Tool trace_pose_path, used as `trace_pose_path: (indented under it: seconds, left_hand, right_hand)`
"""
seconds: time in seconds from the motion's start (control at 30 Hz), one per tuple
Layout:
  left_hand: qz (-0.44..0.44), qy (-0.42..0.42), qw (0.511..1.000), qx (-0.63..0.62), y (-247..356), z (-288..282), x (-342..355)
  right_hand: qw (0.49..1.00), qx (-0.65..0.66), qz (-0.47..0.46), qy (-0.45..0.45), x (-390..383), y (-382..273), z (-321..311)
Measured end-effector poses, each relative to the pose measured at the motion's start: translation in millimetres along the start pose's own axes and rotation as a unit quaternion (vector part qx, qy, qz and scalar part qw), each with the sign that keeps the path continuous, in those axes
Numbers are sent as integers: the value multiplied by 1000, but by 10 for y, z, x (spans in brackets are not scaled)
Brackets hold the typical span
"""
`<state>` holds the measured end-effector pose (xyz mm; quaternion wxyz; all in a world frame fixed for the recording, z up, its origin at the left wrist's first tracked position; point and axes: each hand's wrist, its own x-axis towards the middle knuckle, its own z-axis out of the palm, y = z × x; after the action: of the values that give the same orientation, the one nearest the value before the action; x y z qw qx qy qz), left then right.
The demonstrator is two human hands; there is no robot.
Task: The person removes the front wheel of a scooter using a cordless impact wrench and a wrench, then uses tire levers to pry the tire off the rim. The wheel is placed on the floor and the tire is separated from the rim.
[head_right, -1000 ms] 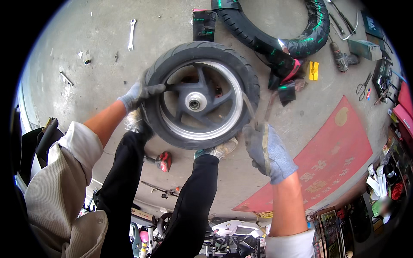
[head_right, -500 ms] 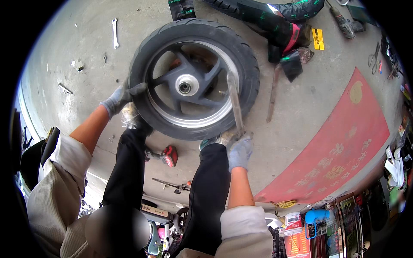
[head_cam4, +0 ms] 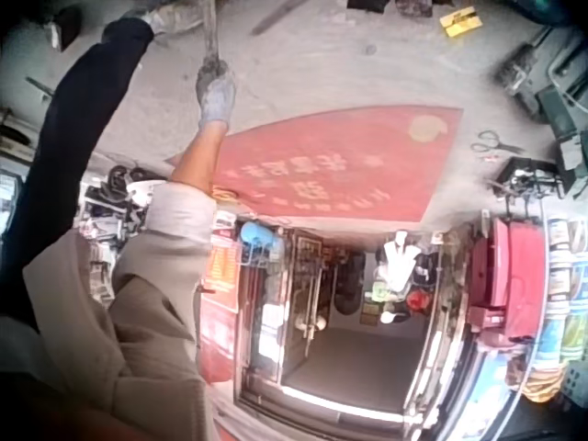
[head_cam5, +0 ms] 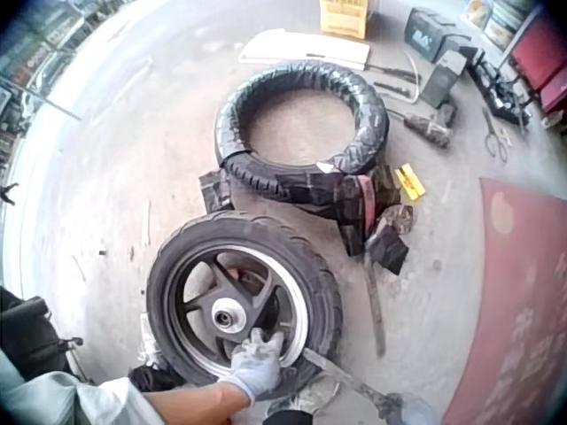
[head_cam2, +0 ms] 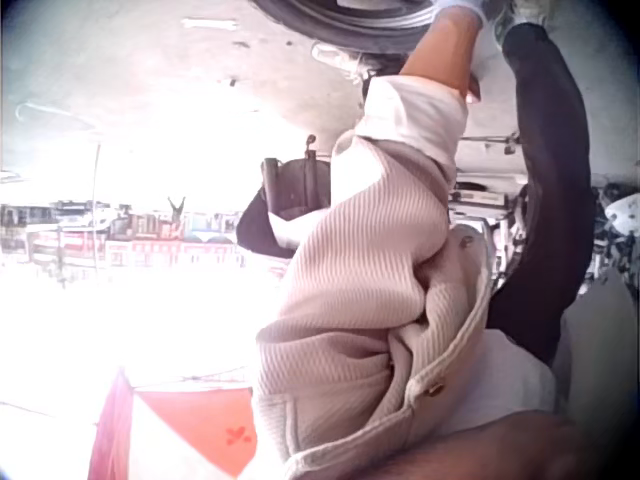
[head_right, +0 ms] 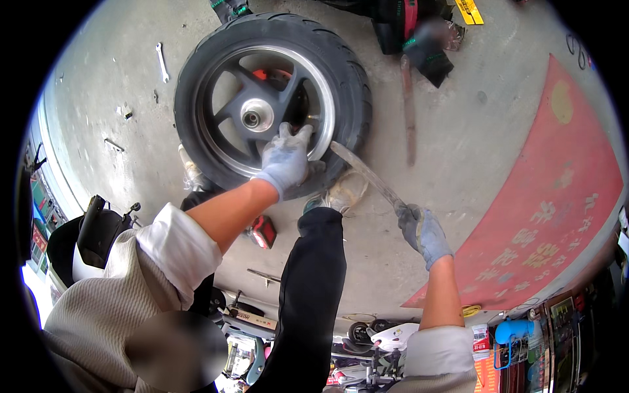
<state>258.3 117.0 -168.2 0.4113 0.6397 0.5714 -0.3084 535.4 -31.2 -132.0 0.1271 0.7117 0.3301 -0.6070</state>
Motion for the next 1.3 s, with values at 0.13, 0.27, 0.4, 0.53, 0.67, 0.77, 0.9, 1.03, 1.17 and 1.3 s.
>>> trace_pose_path:
  seconds: [0.13,0.27,0.4,0.53,0.67,0.77,0.9,1.03,1.17,1.3]
  left_hand:
    - [-23,18,1000,10,33,16,8]
    - [-16,35,999,-12,-115,41,-19]
    - [64,46,989,-121,-603,17,-217]
    - [132,-38,986,90,-1577,4,-782]
    - [217,-41,929,297,-1846,98,-1106]
    - [226,46,965,121,-1852,519,-834]
    - [215,153,929,260,-1563,677,-529]
    - [222,66,962,142,-1416,561,-703]
    - [224,39,965,132,-1309,219,-895]
    - [208,-53,974,74,-911,-573,-1209]
  right_hand:
    - [993,-104,13,55,-304,-587,176]
    - [697,643,195,-250,-774,-1601,549]
    - [559,812,140,-91,-454,-3041,1264]
    - [481,861,139,-82,512,-3303,2026]
    - [600,788,116,-77,624,-3089,2230]
    - [568,805,5,-171,124,-2810,2066]
    - [671,709,-56,-211,-655,-2360,1284]
    - [778,626,-23,-42,-1072,-1476,876]
    - [772,628,66,66,-1347,-1107,770]
    - [748,643,134,97,-1649,-937,801]
